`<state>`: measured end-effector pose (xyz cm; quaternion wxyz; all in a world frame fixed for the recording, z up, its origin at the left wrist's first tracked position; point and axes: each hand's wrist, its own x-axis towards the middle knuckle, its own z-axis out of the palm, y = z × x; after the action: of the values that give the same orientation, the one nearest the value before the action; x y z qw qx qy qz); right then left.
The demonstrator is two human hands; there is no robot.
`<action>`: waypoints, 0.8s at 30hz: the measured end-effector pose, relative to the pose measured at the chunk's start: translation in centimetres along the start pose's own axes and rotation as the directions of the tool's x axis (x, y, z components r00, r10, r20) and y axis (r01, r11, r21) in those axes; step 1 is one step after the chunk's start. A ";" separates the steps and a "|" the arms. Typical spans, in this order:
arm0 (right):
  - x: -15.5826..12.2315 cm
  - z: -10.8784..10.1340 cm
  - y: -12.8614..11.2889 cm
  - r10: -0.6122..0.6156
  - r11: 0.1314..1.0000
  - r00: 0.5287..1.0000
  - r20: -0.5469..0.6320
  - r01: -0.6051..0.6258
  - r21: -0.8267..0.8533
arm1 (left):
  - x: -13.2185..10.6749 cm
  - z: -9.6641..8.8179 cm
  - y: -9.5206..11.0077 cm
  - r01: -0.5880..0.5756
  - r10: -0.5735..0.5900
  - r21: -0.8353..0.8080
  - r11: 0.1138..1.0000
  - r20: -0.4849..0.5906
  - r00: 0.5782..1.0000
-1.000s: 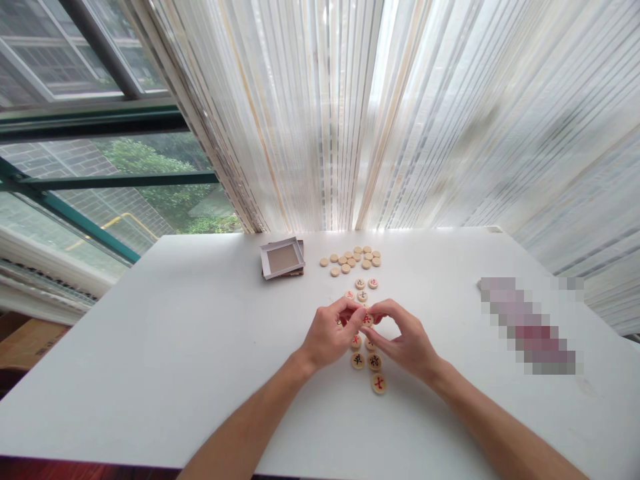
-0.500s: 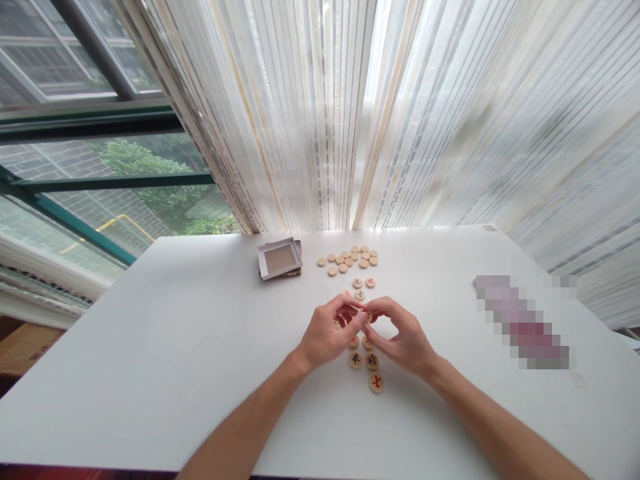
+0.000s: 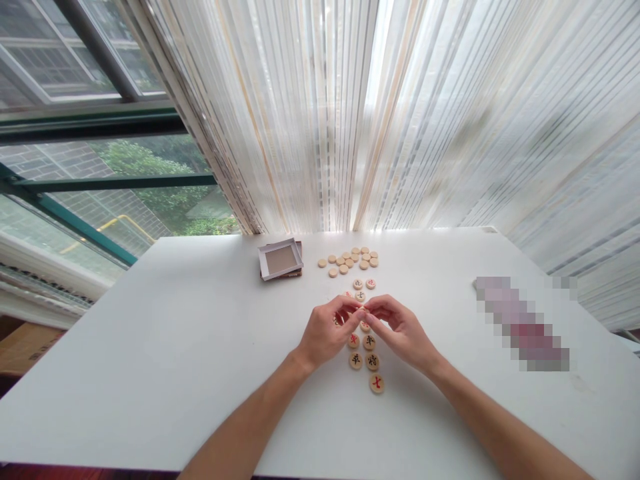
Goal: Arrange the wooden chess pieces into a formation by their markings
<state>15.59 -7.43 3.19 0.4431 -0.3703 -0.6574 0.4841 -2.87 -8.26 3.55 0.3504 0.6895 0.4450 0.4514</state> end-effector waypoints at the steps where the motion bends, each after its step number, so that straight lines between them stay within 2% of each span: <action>1: 0.1 -0.1 0.0 0.015 1.000 1.000 0.003 -0.015 0.024 | 0.0 -0.1 0.0 -0.011 0.011 0.018 1.000 -0.008 1.000; 6: 1.0 -1.8 0.5 0.044 0.998 0.997 -0.062 -0.041 0.055 | 0.6 -1.1 -0.6 -0.045 0.055 0.131 0.990 -0.078 0.995; 10: 1.9 -4.1 1.9 0.124 0.988 0.981 -0.150 -0.136 -0.071 | 1.5 -2.4 -2.2 -0.035 0.091 0.266 0.963 -0.203 0.975; 13: 2.4 -5.1 2.9 0.175 0.968 0.965 -0.196 -0.205 -0.143 | 2.0 -3.3 -3.6 -0.019 0.110 0.341 0.940 -0.249 0.962; 19: 2.6 -4.8 3.3 0.223 0.948 0.962 -0.159 -0.252 -0.193 | 2.6 -4.3 -5.6 0.026 0.092 0.400 0.916 -0.274 0.957; 24: 2.9 -4.0 2.6 0.211 0.907 0.967 -0.146 -0.249 -0.340 | 3.0 -4.6 -7.0 0.148 -0.038 0.307 0.940 -0.338 0.941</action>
<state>18.51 -2.88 1.84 0.3428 -0.5441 -0.6615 0.3858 -8.64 -2.55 -0.11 0.1736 0.6316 0.5981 0.4618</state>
